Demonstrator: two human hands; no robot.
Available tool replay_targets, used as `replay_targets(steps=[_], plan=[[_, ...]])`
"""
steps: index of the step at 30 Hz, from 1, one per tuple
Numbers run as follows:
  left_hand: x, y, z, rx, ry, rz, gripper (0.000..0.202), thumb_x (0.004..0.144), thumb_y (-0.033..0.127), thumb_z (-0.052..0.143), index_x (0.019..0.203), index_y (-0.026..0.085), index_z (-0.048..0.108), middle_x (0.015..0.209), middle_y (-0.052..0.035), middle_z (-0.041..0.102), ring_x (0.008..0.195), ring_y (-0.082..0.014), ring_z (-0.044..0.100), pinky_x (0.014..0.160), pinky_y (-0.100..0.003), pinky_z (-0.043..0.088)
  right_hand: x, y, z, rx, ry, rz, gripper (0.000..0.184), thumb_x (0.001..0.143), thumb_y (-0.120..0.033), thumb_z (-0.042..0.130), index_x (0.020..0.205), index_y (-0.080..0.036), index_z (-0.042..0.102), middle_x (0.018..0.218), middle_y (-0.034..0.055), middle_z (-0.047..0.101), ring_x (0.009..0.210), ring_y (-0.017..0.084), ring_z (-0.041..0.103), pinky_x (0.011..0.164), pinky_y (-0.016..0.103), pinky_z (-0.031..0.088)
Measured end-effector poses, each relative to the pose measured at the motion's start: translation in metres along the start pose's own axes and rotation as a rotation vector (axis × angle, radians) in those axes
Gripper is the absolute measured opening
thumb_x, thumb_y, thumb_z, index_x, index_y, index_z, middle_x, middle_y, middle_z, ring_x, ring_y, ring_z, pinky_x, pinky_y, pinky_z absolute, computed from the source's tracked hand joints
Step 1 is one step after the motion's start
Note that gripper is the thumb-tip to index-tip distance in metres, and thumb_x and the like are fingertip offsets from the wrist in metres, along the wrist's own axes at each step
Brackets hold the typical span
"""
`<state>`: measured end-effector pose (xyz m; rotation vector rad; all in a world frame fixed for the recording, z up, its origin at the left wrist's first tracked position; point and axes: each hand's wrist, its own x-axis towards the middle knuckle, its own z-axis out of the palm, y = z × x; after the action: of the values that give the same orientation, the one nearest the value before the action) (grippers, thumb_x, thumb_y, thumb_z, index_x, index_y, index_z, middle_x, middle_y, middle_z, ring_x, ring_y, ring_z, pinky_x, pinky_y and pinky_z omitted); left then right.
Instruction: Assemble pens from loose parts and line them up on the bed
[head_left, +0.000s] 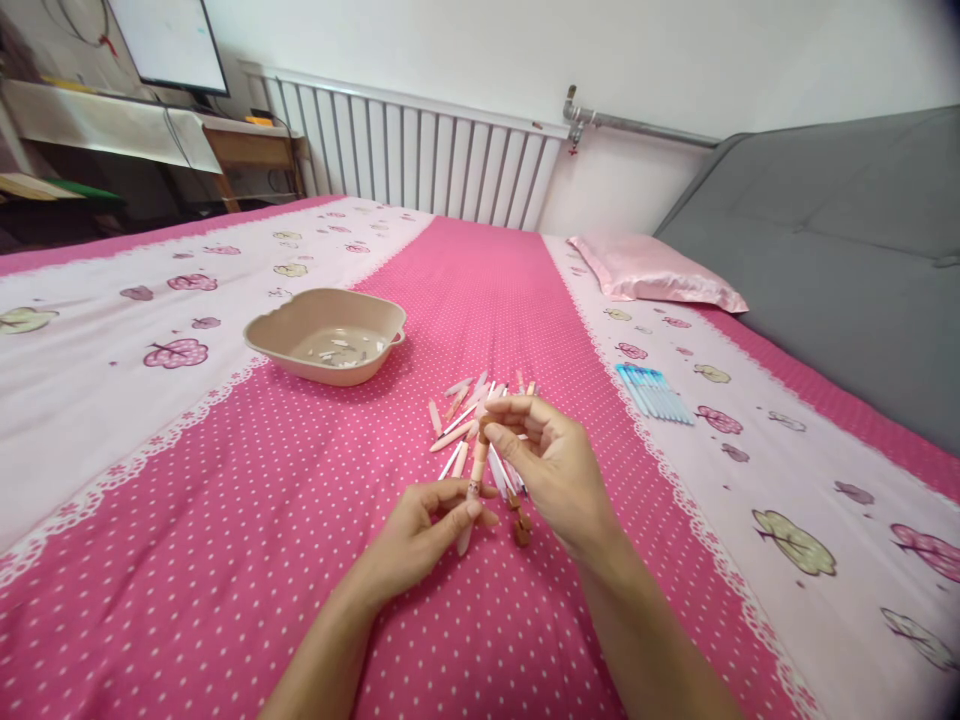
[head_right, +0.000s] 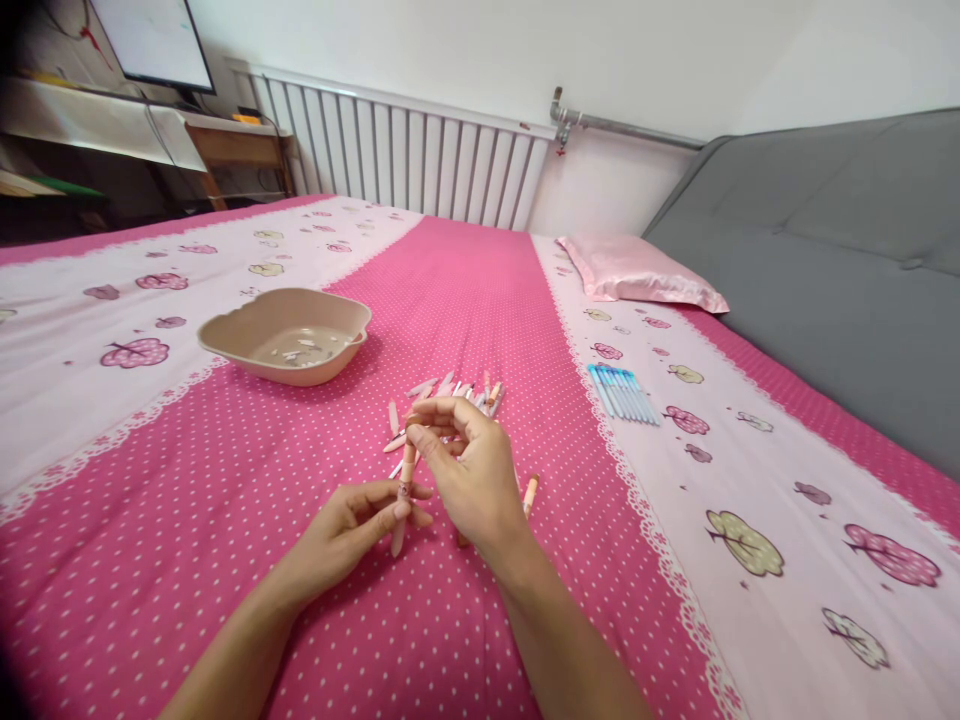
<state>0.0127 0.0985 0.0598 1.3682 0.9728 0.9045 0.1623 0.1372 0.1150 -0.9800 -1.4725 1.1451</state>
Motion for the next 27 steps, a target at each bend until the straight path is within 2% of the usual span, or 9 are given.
replay_targets(steps=[3, 13, 16, 19, 23, 27], plan=[[0.0001, 0.0006, 0.0006, -0.003, 0.000, -0.003, 0.038, 0.084, 0.041, 0.052, 0.108, 0.015, 0.064, 0.076, -0.0059, 0.066, 0.053, -0.0093, 0.048, 0.058, -0.024, 0.040, -0.0003, 0.0001, -0.0004, 0.010, -0.003, 0.004, 0.018, 0.079, -0.026, 0.060, 0.096, -0.019, 0.060, 0.094, 0.0045, 0.066, 0.087, 0.015, 0.063, 0.078, 0.029, 0.051], [-0.0006, -0.0018, -0.0004, 0.009, -0.014, -0.003, 0.039, 0.085, 0.042, 0.050, 0.108, 0.014, 0.064, 0.064, -0.0022, 0.061, 0.052, -0.0106, 0.048, 0.060, -0.025, 0.041, -0.0006, -0.0016, 0.0001, 0.023, -0.017, 0.018, 0.018, 0.080, -0.024, 0.058, 0.097, -0.019, 0.059, 0.095, 0.0045, 0.066, 0.089, 0.014, 0.063, 0.080, 0.028, 0.051], [-0.0005, -0.0006, 0.0002, -0.002, -0.015, 0.005, 0.039, 0.085, 0.042, 0.050, 0.108, 0.014, 0.064, 0.067, -0.0035, 0.063, 0.052, -0.0105, 0.049, 0.059, -0.025, 0.041, -0.0003, -0.0012, -0.0002, 0.023, -0.021, 0.025, 0.019, 0.079, -0.025, 0.058, 0.098, -0.019, 0.059, 0.096, 0.0049, 0.066, 0.090, 0.014, 0.063, 0.081, 0.029, 0.051], [-0.0005, -0.0001, 0.0013, -0.013, -0.001, 0.006, 0.037, 0.083, 0.042, 0.052, 0.105, 0.014, 0.065, 0.070, -0.0046, 0.065, 0.051, -0.0097, 0.049, 0.059, -0.025, 0.041, 0.0000, -0.0005, -0.0002, 0.022, -0.015, 0.031, 0.020, 0.078, -0.026, 0.060, 0.098, -0.019, 0.059, 0.096, 0.0051, 0.066, 0.091, 0.014, 0.063, 0.080, 0.029, 0.052], [-0.0003, -0.0014, 0.0022, -0.028, 0.013, -0.003, 0.034, 0.082, 0.041, 0.055, 0.097, 0.012, 0.065, 0.056, 0.0003, 0.056, 0.049, -0.0100, 0.048, 0.057, -0.024, 0.040, 0.0000, 0.0000, 0.0001, 0.023, -0.008, 0.029, 0.021, 0.078, -0.026, 0.061, 0.097, -0.019, 0.059, 0.095, 0.0048, 0.065, 0.091, 0.014, 0.063, 0.080, 0.028, 0.052], [0.0006, -0.0006, 0.0025, -0.039, 0.026, -0.014, 0.031, 0.080, 0.043, 0.057, 0.086, 0.013, 0.064, 0.053, 0.0014, 0.054, 0.047, -0.0094, 0.048, 0.054, -0.024, 0.040, 0.0001, 0.0001, 0.0000, 0.019, -0.011, 0.029, 0.022, 0.078, -0.027, 0.061, 0.098, -0.019, 0.059, 0.096, 0.0052, 0.065, 0.091, 0.015, 0.063, 0.079, 0.029, 0.052]])
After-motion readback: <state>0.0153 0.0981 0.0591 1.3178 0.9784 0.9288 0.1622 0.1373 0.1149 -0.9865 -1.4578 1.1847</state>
